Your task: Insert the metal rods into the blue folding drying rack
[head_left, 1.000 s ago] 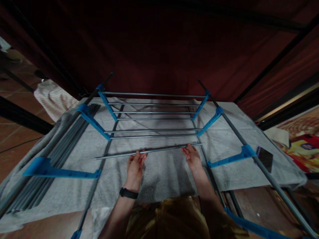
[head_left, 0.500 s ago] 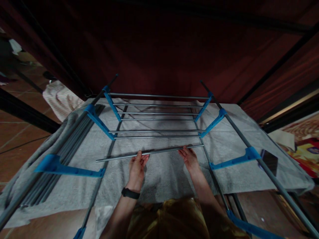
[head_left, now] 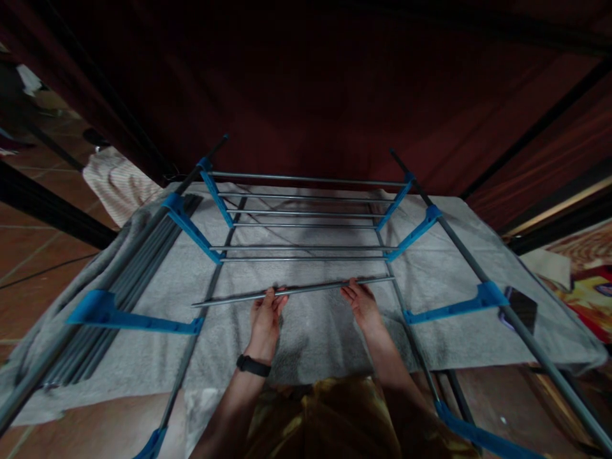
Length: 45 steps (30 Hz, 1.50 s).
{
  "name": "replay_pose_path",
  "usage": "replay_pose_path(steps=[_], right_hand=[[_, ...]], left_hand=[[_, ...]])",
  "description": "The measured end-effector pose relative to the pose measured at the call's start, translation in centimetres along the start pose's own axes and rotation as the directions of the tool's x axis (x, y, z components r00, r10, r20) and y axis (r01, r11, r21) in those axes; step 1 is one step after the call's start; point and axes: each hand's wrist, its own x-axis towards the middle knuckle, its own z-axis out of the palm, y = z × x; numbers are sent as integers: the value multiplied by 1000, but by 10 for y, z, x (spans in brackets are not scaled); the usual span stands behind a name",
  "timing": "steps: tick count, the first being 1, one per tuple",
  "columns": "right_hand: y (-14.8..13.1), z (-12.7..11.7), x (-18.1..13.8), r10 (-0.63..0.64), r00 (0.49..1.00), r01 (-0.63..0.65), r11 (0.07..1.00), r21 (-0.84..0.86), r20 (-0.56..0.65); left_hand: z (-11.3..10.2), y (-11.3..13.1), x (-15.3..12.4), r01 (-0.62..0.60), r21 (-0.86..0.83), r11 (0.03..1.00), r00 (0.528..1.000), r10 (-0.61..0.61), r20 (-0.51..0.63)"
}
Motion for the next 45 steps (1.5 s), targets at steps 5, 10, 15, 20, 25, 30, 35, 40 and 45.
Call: replay_pose_path(steps=[5,10,15,20,25,30,35,40,45], right_hand=[[6,-2,0,16,999,-16,1000,-13,31],[10,-3,0,-4,1000,4,1000,1,24],[10,-1,-1,-11,1000,11,1000,1,7],[13,-1,-1,-28,1000,28,1000,-10,-2],[14,-4,1,-41,999,42,999,-35,13],[13,-3,1,-73,996,74,997,-33,45],[15,-4,0,-86,995,89,995,-55,56],[17,-11,-1,-113,991,117,992,-55,72],[17,-18,2,-80,995,83,995,-58,62]], left_hand=[[0,-1,2,4,11,1000,1000,-4,-23],[0,-3,4,3,32,999,1000,-2,-15],[-2,-4,6,1,47,999,1000,-1,5],[-6,-6,8,3,36,999,1000,-3,6],[-9,-8,11,2,33,999,999,-3,36],[-16,-11,15,5,23,1000,997,-7,76],[-23,-17,20,-27,8,1000,991,26,134],[-29,-22,20,-44,29,999,982,38,183],[-31,-23,21,-45,33,998,979,38,199]])
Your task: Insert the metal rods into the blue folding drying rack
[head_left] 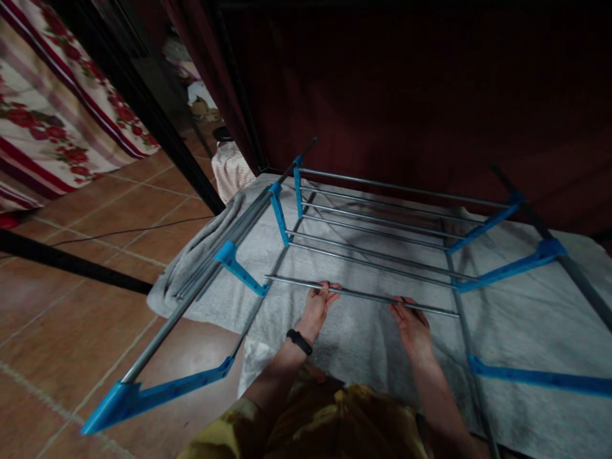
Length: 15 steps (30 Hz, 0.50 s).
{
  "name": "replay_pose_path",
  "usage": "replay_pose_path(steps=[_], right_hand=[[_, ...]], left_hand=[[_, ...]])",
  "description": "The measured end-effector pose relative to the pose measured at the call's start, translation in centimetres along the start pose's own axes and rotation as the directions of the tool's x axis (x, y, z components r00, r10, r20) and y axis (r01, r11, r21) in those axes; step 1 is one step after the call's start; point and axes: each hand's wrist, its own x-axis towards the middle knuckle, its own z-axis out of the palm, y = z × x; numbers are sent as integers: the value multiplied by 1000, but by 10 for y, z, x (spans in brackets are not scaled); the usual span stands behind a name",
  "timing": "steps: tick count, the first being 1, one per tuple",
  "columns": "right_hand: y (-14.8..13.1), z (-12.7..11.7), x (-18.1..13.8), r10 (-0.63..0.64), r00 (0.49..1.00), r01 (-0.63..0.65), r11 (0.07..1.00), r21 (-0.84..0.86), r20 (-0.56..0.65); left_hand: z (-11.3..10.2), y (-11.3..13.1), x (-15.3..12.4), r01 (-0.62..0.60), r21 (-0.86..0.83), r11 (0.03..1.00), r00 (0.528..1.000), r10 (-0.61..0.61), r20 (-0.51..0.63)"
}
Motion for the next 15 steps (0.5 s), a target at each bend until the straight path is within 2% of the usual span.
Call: replay_pose_path(steps=[9,15], right_hand=[[-2,-1,1,17,999,-17,1000,-16,-41],[-2,1,-1,13,1000,-13,1000,-12,-15]], left_hand=[[-1,1,0,28,-26,999,999,-28,27],[0,1,-1,26,-30,999,999,-25,36]])
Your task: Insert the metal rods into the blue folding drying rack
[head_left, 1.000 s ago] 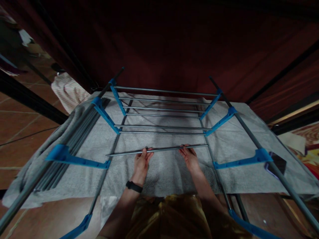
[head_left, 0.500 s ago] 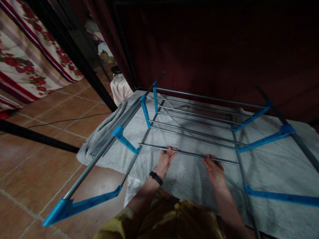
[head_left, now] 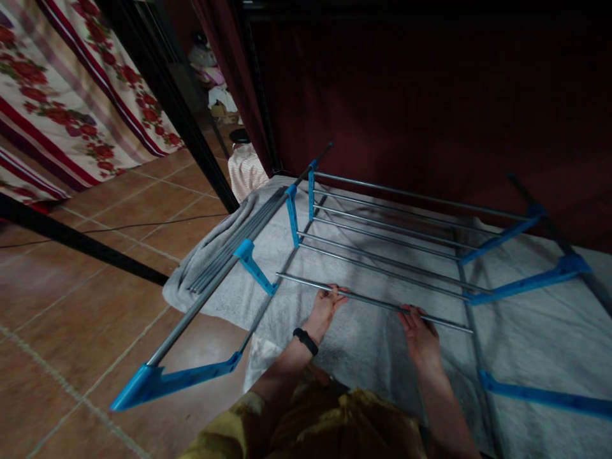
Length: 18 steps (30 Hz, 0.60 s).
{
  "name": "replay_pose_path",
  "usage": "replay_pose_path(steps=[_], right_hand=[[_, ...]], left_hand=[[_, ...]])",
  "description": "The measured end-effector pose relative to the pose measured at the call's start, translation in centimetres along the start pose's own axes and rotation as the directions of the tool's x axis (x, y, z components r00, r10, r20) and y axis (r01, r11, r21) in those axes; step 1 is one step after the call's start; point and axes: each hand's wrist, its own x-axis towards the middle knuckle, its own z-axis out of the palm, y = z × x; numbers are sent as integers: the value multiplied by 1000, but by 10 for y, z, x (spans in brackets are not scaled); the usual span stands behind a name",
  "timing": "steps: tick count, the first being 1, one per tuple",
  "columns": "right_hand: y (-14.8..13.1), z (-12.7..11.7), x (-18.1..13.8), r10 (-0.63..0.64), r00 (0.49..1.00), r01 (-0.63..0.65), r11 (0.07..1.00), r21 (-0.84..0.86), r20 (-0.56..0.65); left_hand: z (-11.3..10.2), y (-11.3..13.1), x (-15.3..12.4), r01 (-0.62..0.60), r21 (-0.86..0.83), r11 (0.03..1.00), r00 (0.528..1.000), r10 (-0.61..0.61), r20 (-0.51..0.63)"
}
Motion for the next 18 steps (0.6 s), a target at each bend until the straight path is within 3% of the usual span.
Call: replay_pose_path(steps=[18], right_hand=[[1,-3,3,16,999,-15,1000,18,-37]], left_hand=[[-2,-2,6,13,7,1000,1000,-13,-13]])
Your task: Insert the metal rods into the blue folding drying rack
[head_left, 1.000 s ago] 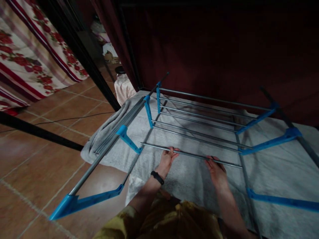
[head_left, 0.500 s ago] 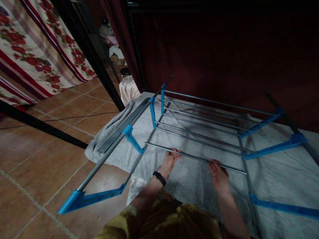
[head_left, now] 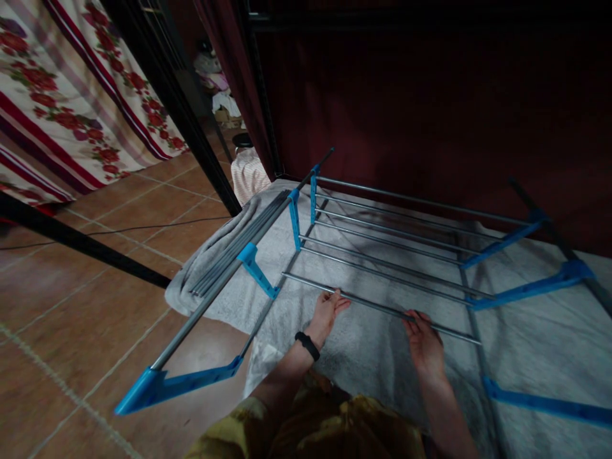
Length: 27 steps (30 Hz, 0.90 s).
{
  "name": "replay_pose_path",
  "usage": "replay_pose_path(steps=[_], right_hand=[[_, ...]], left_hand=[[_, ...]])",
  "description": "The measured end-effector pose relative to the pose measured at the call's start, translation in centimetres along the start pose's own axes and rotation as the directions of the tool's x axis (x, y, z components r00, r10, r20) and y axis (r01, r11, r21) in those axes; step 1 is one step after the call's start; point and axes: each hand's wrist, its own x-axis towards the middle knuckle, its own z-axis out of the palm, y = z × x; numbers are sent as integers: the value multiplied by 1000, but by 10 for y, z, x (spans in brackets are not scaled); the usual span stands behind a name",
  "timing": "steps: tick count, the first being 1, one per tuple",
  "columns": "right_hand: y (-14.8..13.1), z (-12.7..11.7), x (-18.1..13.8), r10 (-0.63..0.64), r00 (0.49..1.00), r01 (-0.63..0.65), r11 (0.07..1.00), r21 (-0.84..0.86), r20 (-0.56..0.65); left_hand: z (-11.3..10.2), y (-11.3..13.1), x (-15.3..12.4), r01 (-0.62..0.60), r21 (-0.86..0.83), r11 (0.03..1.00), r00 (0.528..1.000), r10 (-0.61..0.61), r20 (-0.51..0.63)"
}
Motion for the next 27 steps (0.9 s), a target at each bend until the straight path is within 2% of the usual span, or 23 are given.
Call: replay_pose_path(steps=[22,27], right_hand=[[3,-8,4,39,999,-39,999,-16,17],[2,-10,4,37,999,-36,999,-22,11]], left_hand=[[0,4,-4,19,-9,1000,1000,-19,2],[-1,6,-8,29,-72,997,1000,-29,7]])
